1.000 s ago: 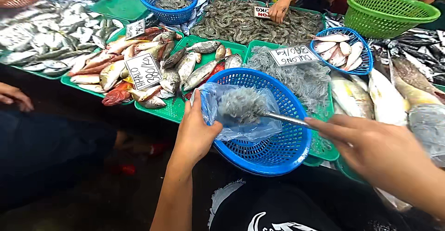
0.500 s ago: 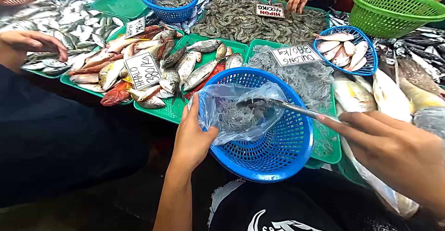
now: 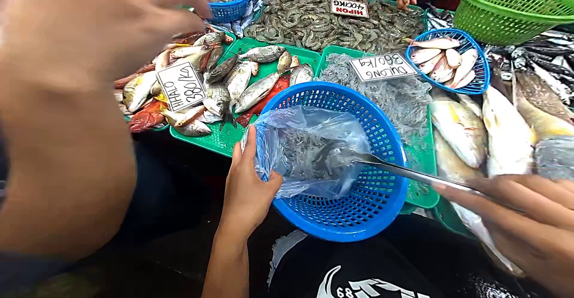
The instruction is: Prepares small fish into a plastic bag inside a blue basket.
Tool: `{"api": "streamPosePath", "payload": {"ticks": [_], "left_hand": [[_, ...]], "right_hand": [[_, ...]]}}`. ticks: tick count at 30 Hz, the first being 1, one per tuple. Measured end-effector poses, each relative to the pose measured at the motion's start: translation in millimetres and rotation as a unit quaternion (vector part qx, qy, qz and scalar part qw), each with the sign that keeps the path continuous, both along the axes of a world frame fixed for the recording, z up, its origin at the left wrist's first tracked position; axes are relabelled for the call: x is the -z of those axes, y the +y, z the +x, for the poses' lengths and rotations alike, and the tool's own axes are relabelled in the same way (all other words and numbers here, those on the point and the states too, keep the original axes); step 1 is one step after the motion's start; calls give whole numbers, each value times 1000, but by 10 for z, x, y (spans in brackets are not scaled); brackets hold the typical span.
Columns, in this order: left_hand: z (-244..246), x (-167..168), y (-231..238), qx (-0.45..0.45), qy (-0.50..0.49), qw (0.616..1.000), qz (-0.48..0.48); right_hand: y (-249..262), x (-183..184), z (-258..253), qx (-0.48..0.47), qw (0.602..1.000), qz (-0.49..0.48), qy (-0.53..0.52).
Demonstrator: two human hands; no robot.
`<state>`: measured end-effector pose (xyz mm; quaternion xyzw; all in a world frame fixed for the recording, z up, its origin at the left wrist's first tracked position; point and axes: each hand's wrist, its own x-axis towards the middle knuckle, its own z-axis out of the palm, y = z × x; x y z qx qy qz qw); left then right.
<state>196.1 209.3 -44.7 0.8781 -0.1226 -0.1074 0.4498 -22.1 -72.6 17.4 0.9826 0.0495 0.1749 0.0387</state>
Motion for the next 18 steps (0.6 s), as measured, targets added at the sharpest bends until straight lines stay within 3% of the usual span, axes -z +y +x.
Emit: {"api": "streamPosePath", "payload": {"ticks": [4, 8, 11, 15, 17, 18], "left_hand": [[-1, 30, 4, 2, 6, 1000, -12], [0, 56, 24, 0, 0, 1000, -11], [-10, 65, 26, -3, -17, 1000, -9], [53, 168, 100, 15, -25, 999, -38], [67, 1, 59, 55, -28, 997, -40], [92, -276, -12, 141, -18, 990, -11]], "right_hand": [[108, 350, 299, 0, 996, 31, -79], [-62, 194, 210, 46, 984, 172, -14], [-279, 107, 36, 70, 944, 317, 65], [-350, -26, -158, 88, 854, 502, 102], [-454, -147, -275, 121, 842, 518, 88], [-548, -189, -333, 152, 855, 491, 75]]}}
